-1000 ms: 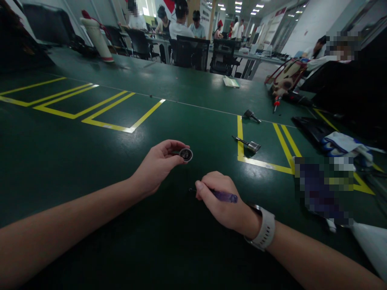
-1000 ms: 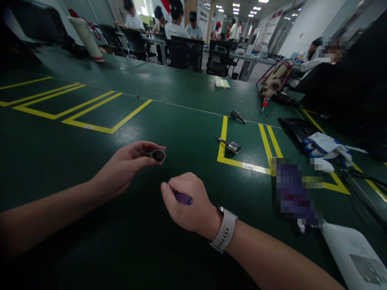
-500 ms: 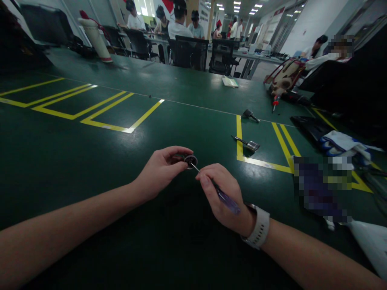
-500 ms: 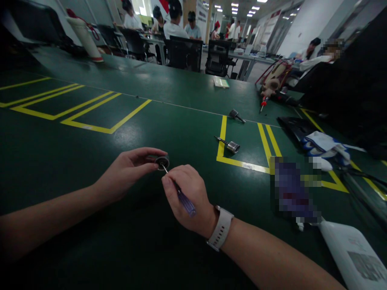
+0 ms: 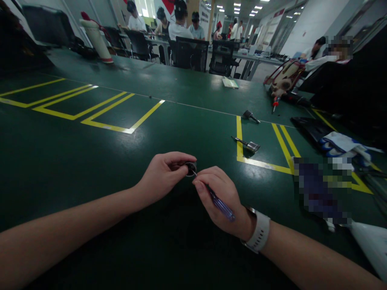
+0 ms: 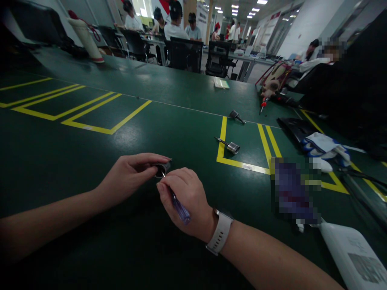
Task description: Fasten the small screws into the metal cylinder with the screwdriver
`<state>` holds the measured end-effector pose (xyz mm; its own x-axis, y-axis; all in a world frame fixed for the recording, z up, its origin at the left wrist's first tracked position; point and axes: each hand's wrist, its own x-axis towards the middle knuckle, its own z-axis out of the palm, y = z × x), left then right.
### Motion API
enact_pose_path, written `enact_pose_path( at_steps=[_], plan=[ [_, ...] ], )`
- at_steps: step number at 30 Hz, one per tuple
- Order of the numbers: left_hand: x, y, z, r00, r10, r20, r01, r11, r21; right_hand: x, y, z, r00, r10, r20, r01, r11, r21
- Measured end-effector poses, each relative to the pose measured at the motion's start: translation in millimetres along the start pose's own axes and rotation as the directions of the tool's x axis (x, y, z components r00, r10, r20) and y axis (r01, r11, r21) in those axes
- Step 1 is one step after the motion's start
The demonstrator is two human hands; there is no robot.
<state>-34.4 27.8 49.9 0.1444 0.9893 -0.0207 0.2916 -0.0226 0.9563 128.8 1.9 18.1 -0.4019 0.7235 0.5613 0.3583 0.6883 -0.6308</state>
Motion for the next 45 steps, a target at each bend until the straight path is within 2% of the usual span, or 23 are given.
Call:
enact_pose_path(
  at_steps=[10, 13, 16, 19, 21, 24, 26, 29, 31, 38, 41, 45],
  plan=[
    [1, -4, 0.4, 1.0, 0.016, -0.017, -0.016, 1.0, 0.01, 0, -1, 2, 1.0, -0.03, 0.007, 0.03, 0.998, -0.059],
    [3, -4, -1.0, 0.999, -0.035, 0.017, 0.035, 0.998, -0.048, 0, -2, -1, 0.999, 0.002, -0.048, -0.001, 1.0, 0.023],
    [5, -4, -4.0, 0.994, -0.072, 0.087, 0.084, 0.987, -0.14, -1, 2, -6, 0.985, 0.121, -0.126, -0.095, 0.976, 0.197],
    [8, -8, -7.7, 0.981, -0.031, 0.19, 0.045, 0.997, -0.07, 1, 12, -6, 0.941, 0.31, -0.135, -0.213, 0.853, 0.477],
    [11, -13, -10.3, 0.976, 0.061, 0.21, -0.078, 0.994, 0.075, 3, 19, -3, 0.897, 0.432, -0.091, -0.275, 0.708, 0.651],
    [17, -22, -14.1, 0.955, 0.207, 0.211, -0.269, 0.905, 0.33, 8, 25, 0, 0.835, 0.55, -0.024, -0.33, 0.535, 0.778],
    [20, -27, -16.2, 0.937, 0.259, 0.236, -0.343, 0.818, 0.461, 10, 26, 1, 0.816, 0.578, 0.007, -0.352, 0.489, 0.798],
    [25, -32, -17.6, 0.912, 0.31, 0.268, -0.41, 0.712, 0.57, 9, 26, 0, 0.833, 0.552, 0.041, -0.362, 0.486, 0.796],
    [28, -34, -17.3, 0.91, 0.329, 0.253, -0.414, 0.679, 0.606, 7, 26, 0, 0.855, 0.516, 0.053, -0.353, 0.505, 0.788],
    [28, -41, -12.9, 0.956, 0.212, 0.203, -0.289, 0.804, 0.519, 2, 26, 1, 0.909, 0.409, 0.08, -0.333, 0.597, 0.73],
    [26, -41, -11.5, 0.949, 0.253, 0.189, -0.316, 0.774, 0.548, 0, 22, 2, 0.92, 0.38, 0.094, -0.333, 0.636, 0.696],
    [26, -42, -10.8, 0.907, 0.335, 0.256, -0.421, 0.678, 0.603, 0, 14, 0, 0.922, 0.375, 0.096, -0.347, 0.694, 0.631]
  ],
)
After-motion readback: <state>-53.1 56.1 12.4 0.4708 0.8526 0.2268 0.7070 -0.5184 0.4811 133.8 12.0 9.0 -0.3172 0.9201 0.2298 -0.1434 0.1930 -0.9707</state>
